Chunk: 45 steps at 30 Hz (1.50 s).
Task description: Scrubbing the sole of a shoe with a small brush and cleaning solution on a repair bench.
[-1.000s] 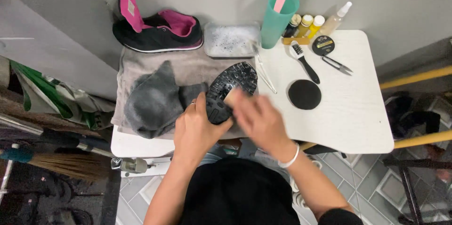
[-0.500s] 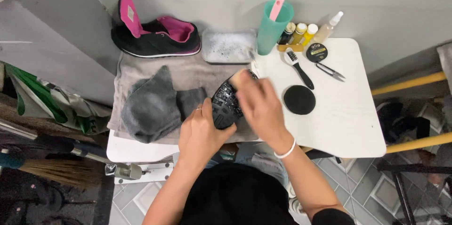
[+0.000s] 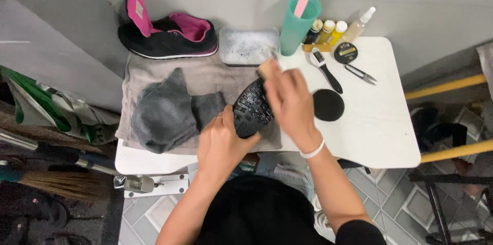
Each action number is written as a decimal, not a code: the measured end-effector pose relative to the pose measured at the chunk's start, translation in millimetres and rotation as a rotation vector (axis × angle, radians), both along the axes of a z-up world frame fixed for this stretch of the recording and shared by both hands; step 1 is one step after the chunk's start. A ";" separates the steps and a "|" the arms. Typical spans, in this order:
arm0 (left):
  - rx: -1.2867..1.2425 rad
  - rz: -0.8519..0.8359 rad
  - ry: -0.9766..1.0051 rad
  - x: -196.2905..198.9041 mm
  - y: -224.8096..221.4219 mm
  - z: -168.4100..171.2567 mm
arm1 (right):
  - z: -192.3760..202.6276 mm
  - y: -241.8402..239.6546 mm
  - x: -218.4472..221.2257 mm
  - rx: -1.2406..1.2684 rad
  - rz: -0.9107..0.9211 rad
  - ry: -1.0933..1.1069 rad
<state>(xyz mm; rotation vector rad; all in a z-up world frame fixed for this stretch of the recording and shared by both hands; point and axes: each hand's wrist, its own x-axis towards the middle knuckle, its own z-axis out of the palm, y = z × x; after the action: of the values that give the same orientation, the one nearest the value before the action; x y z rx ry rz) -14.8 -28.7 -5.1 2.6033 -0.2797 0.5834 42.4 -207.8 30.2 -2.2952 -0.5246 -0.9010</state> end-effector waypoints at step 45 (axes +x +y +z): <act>-0.172 0.065 -0.062 -5.2 8.5 5.5 | -34.4 -33.2 0.4 -0.017 -0.097 -0.207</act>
<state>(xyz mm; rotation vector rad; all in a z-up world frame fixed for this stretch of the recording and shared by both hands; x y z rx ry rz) -20.0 -20.2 0.4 2.4386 -0.1575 0.6809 42.8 -241.0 -4.2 -2.2718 -0.5135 -1.1945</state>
